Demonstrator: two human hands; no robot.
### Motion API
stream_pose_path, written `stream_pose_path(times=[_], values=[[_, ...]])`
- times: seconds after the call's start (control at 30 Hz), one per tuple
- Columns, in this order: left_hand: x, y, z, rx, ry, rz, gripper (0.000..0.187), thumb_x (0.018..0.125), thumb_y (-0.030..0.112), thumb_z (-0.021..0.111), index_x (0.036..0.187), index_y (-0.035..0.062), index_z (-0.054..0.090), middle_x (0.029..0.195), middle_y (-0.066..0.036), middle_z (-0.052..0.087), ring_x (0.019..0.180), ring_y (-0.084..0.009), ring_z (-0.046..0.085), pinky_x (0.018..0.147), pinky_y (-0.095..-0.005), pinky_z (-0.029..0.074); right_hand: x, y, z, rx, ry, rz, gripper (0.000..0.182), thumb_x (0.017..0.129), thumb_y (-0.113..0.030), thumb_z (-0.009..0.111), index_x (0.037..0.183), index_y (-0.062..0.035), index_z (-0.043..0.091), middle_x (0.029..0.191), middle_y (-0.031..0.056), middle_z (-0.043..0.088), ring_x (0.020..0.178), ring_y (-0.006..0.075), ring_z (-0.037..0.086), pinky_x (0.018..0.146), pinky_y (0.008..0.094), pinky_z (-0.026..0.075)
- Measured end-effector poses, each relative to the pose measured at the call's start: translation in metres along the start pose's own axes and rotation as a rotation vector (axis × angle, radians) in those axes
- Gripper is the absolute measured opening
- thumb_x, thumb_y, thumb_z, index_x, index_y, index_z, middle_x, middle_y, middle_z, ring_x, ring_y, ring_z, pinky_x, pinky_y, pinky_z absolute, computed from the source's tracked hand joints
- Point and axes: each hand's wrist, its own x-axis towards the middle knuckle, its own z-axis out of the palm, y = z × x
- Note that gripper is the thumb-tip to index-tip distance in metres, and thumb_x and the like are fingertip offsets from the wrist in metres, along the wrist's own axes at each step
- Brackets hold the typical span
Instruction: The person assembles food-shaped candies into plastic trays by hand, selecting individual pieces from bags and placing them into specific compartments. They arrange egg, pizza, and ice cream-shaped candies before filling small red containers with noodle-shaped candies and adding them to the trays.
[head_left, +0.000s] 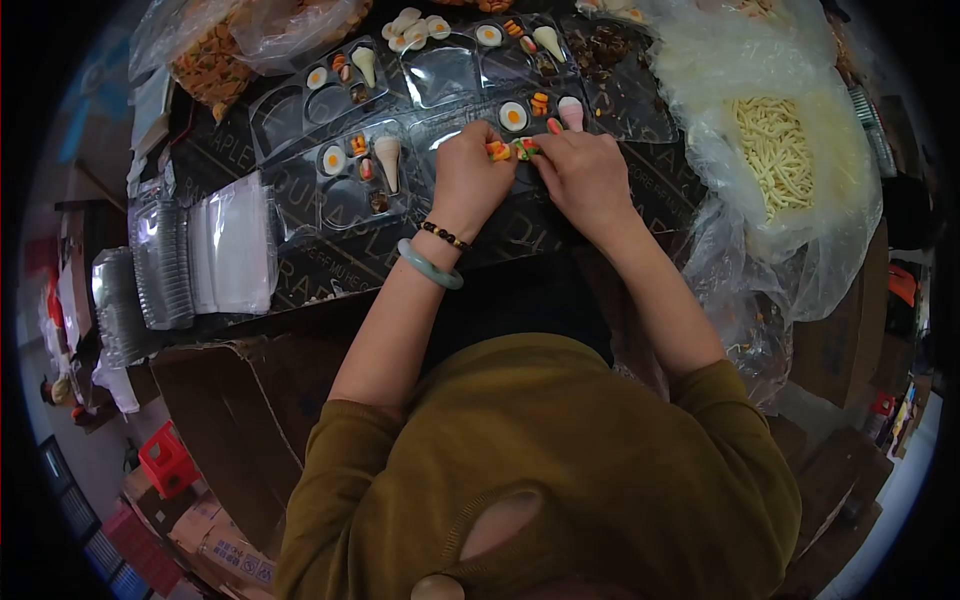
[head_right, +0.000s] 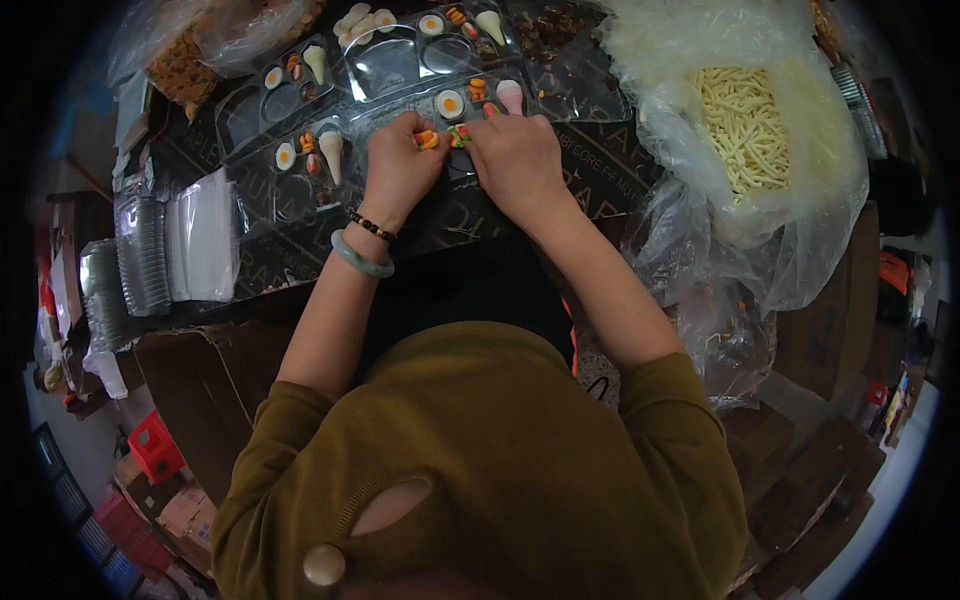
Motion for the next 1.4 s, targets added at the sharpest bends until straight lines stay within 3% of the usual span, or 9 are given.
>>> stream_pose_path(times=[0.17,0.27,0.37,0.63,0.77,0.97,1.17,1.27,1.4], values=[[0.001,0.000,-0.005,-0.040,0.015,0.001,0.019,0.074,0.011,0.074,0.083,-0.0011,0.063,0.073,-0.018,0.066,0.070,-0.0330,0.066,0.061,-0.0357,0.052,0.005,-0.003,-0.006,0.022,-0.037,0.018,0.016,0.081,-0.013,0.069,0.096,-0.0085,0.070,0.089,0.0063,0.067,0.077,0.0211,0.064,0.068,0.0324,0.044],[-0.002,0.001,-0.010,-0.116,0.017,0.067,0.020,0.074,0.008,0.074,0.089,-0.0009,0.063,0.076,-0.018,0.067,0.072,-0.0316,0.067,0.063,-0.0343,0.053,0.009,-0.007,-0.011,0.552,-0.098,0.253,0.019,0.086,-0.014,0.067,0.103,-0.0047,0.069,0.091,0.0078,0.067,0.079,0.0167,0.063,0.072,0.0275,0.047],[-0.003,0.004,-0.006,-0.178,0.021,0.177,0.023,0.074,0.005,0.073,0.094,-0.0009,0.063,0.080,-0.018,0.067,0.075,-0.0311,0.068,0.064,-0.0336,0.054,0.013,-0.008,-0.008,0.779,-0.166,0.280,0.022,0.088,-0.015,0.066,0.105,-0.0004,0.067,0.088,0.0078,0.066,0.079,0.0128,0.061,0.073,0.0243,0.048],[-0.003,0.005,-0.011,-0.149,-0.129,0.183,0.028,0.074,0.001,0.072,0.100,-0.0004,0.063,0.085,-0.016,0.068,0.075,-0.0270,0.068,0.066,-0.0301,0.053,0.011,-0.011,-0.016,0.987,-0.267,0.494,0.019,0.087,-0.007,0.067,0.104,0.0012,0.068,0.097,0.0042,0.068,0.083,0.0078,0.062,0.075,0.0215,0.049],[0.000,0.009,-0.037,-0.762,-0.560,-0.325,0.026,0.079,0.005,0.072,0.104,-0.0005,0.065,0.087,-0.001,0.065,0.073,-0.0055,0.060,0.063,-0.0174,0.048,0.007,0.003,-0.019,1.073,-0.222,0.542,0.022,0.086,-0.003,0.065,0.107,0.0025,0.066,0.099,0.0041,0.068,0.087,0.0088,0.063,0.079,0.0216,0.050],[0.004,-0.001,-0.031,-0.813,-0.469,-0.446,0.021,0.082,0.010,0.071,0.101,-0.0007,0.067,0.085,-0.002,0.066,0.068,-0.0056,0.058,0.059,-0.0198,0.047,-0.001,0.015,-0.016,0.745,-0.113,0.500,0.025,0.084,0.001,0.066,0.108,-0.0008,0.066,0.096,0.0050,0.068,0.090,0.0099,0.064,0.080,0.0238,0.051],[-0.004,-0.011,-0.006,-0.131,-0.128,0.180,0.018,0.075,0.008,0.075,0.091,0.0000,0.070,0.080,-0.012,0.063,0.065,-0.0226,0.063,0.061,-0.0315,0.050,-0.006,0.011,-0.006,0.339,0.048,0.145,0.016,0.078,0.001,0.068,0.093,-0.0018,0.068,0.088,0.0077,0.064,0.082,0.0244,0.065,0.073,0.0319,0.050],[-0.005,-0.007,-0.006,-0.093,-0.113,0.186,0.021,0.073,0.007,0.076,0.092,0.0008,0.070,0.080,-0.015,0.062,0.067,-0.0274,0.063,0.061,-0.0323,0.050,-0.005,0.011,-0.019,0.130,-0.049,0.011,0.013,0.075,-0.005,0.071,0.087,-0.0038,0.068,0.086,0.0063,0.062,0.081,0.0262,0.061,0.072,0.0376,0.045],[-0.005,-0.002,-0.009,-0.044,-0.180,0.110,0.020,0.076,0.008,0.076,0.094,0.0020,0.070,0.088,-0.013,0.066,0.077,-0.0214,0.067,0.068,-0.0300,0.053,-0.003,0.010,-0.025,-0.033,-0.111,-0.041,0.013,0.073,-0.011,0.073,0.086,-0.0085,0.069,0.083,0.0039,0.060,0.082,0.0215,0.059,0.074,0.0365,0.041]])
